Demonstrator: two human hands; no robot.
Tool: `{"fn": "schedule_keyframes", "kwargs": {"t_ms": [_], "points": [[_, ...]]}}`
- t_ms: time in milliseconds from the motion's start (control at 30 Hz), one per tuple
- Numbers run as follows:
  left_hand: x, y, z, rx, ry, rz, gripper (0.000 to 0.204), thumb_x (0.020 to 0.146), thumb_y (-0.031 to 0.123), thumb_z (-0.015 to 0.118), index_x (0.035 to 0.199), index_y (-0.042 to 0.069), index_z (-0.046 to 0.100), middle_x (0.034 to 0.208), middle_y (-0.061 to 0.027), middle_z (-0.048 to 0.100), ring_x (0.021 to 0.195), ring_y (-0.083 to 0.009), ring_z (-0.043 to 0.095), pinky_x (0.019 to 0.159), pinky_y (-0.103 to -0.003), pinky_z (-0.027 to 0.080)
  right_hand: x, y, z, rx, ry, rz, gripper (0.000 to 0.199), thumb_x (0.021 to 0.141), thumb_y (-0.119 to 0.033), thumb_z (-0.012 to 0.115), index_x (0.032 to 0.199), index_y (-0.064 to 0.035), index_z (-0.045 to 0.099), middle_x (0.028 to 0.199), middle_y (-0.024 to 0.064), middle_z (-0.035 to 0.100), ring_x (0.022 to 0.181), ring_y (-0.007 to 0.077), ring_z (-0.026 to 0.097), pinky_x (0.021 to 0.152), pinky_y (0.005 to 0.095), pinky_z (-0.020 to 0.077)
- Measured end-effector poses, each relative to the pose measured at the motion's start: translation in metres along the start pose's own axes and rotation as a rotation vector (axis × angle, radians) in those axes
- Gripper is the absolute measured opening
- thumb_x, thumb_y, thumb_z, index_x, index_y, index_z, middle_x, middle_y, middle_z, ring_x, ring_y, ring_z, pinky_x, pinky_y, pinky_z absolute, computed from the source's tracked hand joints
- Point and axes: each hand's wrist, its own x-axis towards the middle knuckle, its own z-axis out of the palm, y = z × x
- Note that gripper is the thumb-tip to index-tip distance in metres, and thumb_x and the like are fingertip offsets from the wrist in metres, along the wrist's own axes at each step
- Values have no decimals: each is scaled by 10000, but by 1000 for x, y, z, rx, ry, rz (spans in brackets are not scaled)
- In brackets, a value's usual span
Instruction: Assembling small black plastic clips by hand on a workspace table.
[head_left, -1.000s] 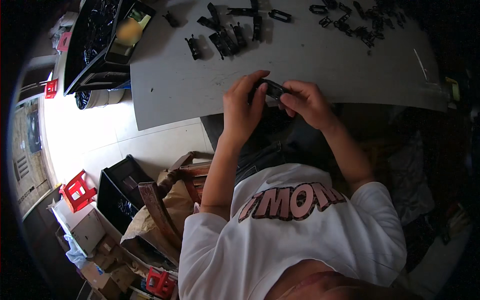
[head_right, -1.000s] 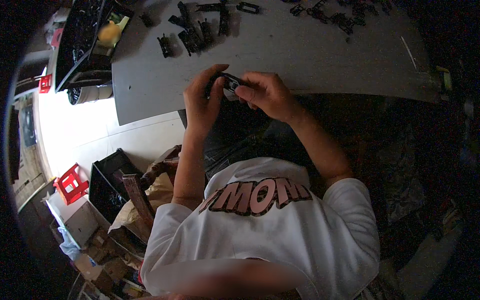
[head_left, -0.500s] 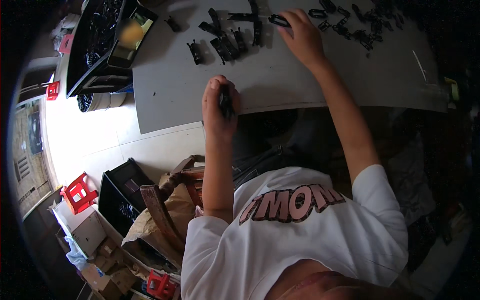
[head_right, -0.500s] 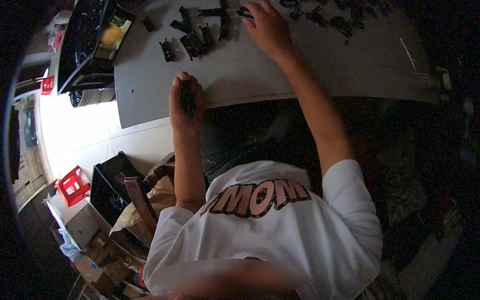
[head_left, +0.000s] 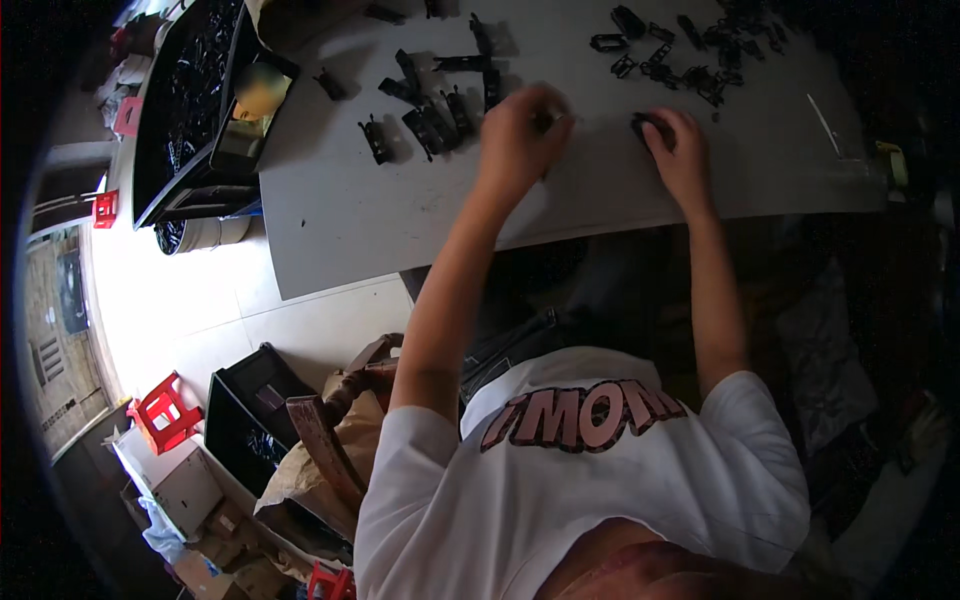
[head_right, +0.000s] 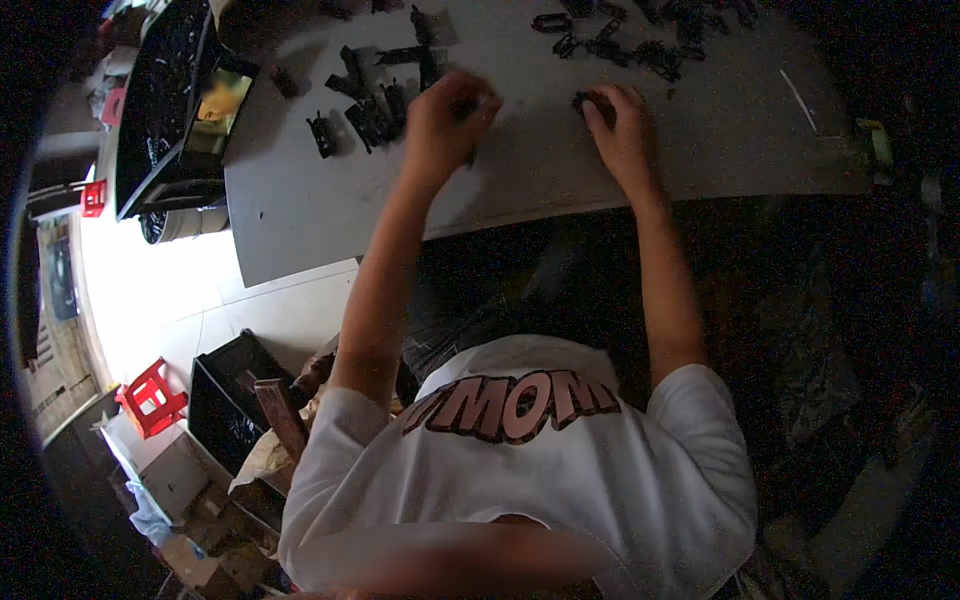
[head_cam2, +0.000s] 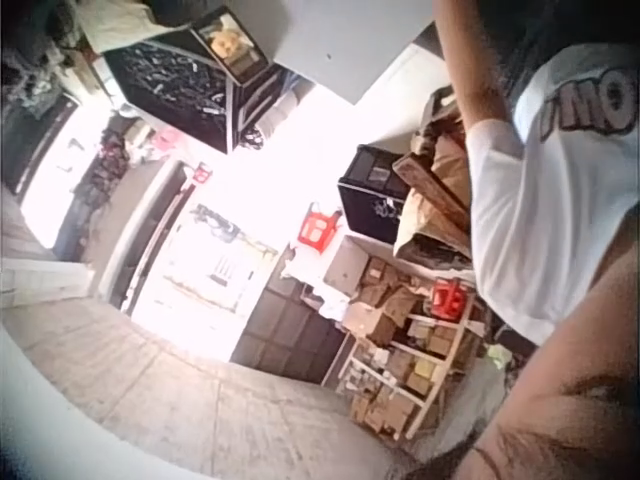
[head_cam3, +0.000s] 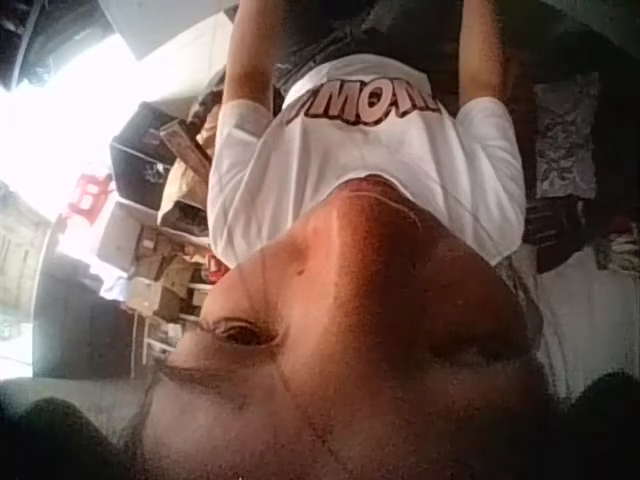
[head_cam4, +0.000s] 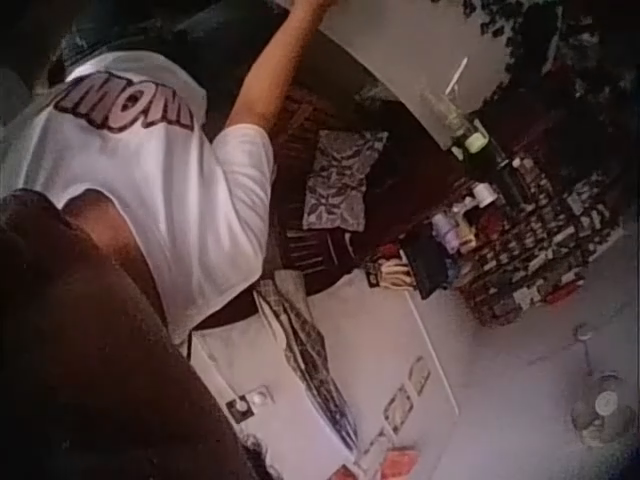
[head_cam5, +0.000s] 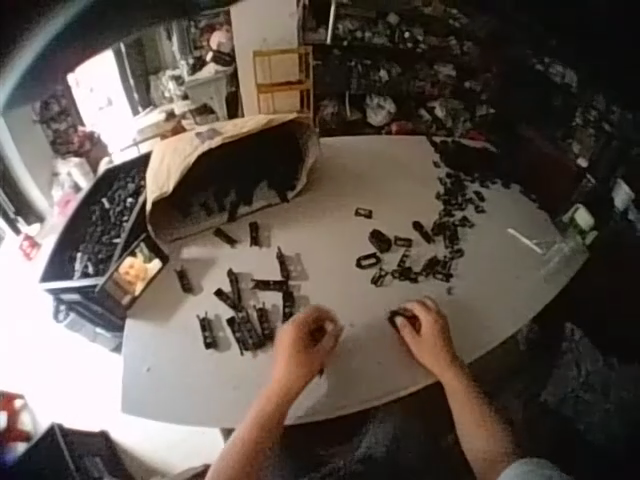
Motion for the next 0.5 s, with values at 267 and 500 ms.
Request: {"fn": "schedule_keyframes", "kwargs": {"t_ms": [267,500], "points": [[82,10,99,502,52,174,204,752,148,612,951,98,606,990,-141,585,811,-338,630,670,-425,508,-14,-3,5,-173,97,-46,261,877,-210,599,1049,-13,591,1015,127,576,905,293,585,738,344,474],[58,2,59,181,-114,58,190,753,177,656,885,41,663,847,-168,662,808,-329,640,699,-394,509,-13,-10,7,-100,152,10,264,868,-180,606,1103,-62,592,1116,109,558,1020,285,561,804,370,489]]}}
